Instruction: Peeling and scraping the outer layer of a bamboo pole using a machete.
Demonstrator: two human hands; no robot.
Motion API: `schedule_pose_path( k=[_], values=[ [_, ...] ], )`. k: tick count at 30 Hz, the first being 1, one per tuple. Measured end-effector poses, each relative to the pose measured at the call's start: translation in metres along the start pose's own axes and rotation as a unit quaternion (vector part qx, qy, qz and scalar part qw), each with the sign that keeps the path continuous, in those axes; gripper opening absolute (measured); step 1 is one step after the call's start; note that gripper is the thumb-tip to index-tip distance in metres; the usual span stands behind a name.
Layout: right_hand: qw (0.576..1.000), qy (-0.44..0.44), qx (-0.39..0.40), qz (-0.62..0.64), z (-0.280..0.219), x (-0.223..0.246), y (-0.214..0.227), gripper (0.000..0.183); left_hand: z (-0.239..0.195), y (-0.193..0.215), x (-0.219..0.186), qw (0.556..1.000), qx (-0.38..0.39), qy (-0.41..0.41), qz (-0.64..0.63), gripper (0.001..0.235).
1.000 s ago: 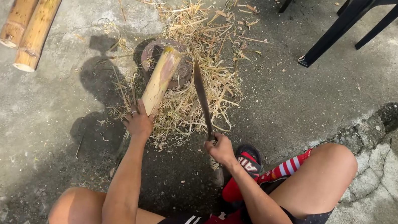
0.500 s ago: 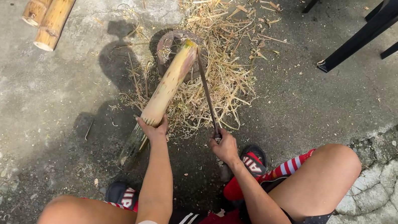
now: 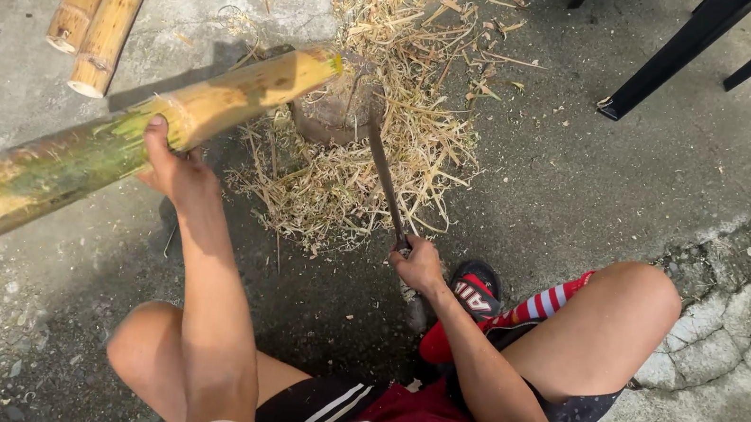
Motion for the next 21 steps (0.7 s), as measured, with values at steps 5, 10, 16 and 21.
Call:
schedule_pose_path(
  k=[5, 10, 16, 21],
  values=[
    [1.000, 0.015, 0.016, -0.011, 0.002, 0.006, 0.003, 0.023, 0.037, -0.012, -0.003, 0.994, 0.020, -0.067, 0.084, 0.068],
    [0.997, -0.048, 0.062, -0.003, 0.005, 0.007, 0.000, 0.023, 0.047, 0.003, 0.028, 0.981, 0.041, -0.037, 0.185, 0.088],
    [0.998, 0.022, 0.044, -0.042, 0.009, -0.009, -0.010, 0.026, 0.036, 0.001, 0.026, 0.985, 0.082, -0.050, 0.141, 0.082],
    [0.999, -0.027, 0.025, 0.026, -0.001, 0.011, -0.003, 0.024, 0.033, -0.025, 0.025, 0.995, 0.055, -0.010, 0.085, 0.080]
  ],
)
Point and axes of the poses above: each hand's wrist, its own z-axis towards the middle knuckle, its own y-axis out of the back of the hand, x = y × z, the point moved 5 cm from there along z, towards the middle knuckle, and after that the axes turned 13 degrees about y, right-handed, at the moved point
